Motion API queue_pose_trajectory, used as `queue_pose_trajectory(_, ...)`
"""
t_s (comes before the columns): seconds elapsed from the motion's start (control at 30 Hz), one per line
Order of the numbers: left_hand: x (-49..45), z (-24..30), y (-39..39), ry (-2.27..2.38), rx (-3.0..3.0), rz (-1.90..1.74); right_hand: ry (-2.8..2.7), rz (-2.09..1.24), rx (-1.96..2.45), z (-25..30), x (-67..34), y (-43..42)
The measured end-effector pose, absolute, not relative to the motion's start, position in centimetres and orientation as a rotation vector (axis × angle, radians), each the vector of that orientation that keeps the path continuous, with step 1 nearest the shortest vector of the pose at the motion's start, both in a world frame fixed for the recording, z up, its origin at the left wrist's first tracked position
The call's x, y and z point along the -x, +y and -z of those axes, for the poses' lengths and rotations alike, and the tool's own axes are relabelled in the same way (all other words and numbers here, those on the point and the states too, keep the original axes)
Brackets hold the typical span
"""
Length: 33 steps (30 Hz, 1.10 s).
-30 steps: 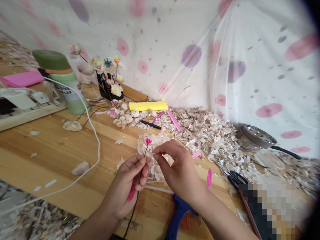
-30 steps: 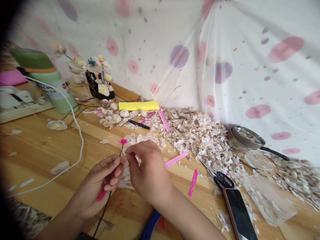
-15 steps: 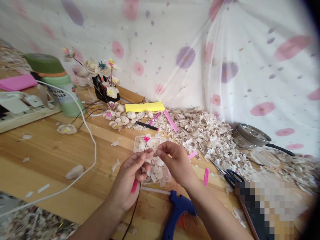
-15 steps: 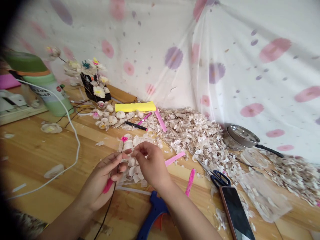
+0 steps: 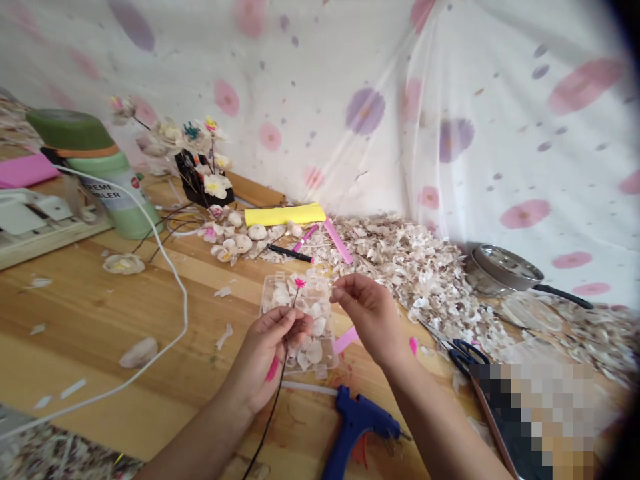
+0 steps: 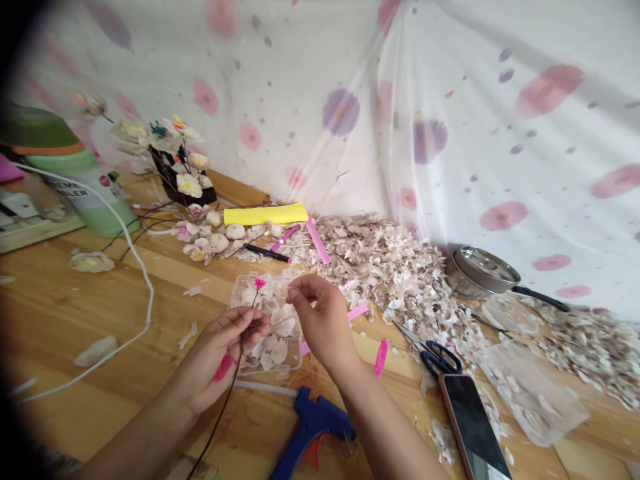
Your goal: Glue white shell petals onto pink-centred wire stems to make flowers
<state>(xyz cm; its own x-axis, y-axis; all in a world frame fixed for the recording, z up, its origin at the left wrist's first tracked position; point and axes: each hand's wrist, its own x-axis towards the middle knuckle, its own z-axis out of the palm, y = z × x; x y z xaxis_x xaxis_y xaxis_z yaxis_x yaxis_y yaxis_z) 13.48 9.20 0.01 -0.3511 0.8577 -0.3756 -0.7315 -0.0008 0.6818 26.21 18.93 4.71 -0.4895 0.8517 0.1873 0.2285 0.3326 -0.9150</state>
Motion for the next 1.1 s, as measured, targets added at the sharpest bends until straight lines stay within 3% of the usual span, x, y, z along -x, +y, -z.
queue_pose_trajectory(0.3,-13.9,-0.4,8.8,1.028,-0.185,-1.666,-2.056,-0.876,0.853,-6.0,-26.4,16.7)
queue_pose_trajectory(0.57,-14.4,-1.2,7.9,0.981,-0.262,-1.618,-2.288,-0.359,0.691,-6.6,-25.1,15.0)
queue_pose_trajectory(1.1,-14.7,-1.5,7.5,0.961,-0.283,-1.600,-2.387,-0.215,0.725,-6.5,-24.8,15.3)
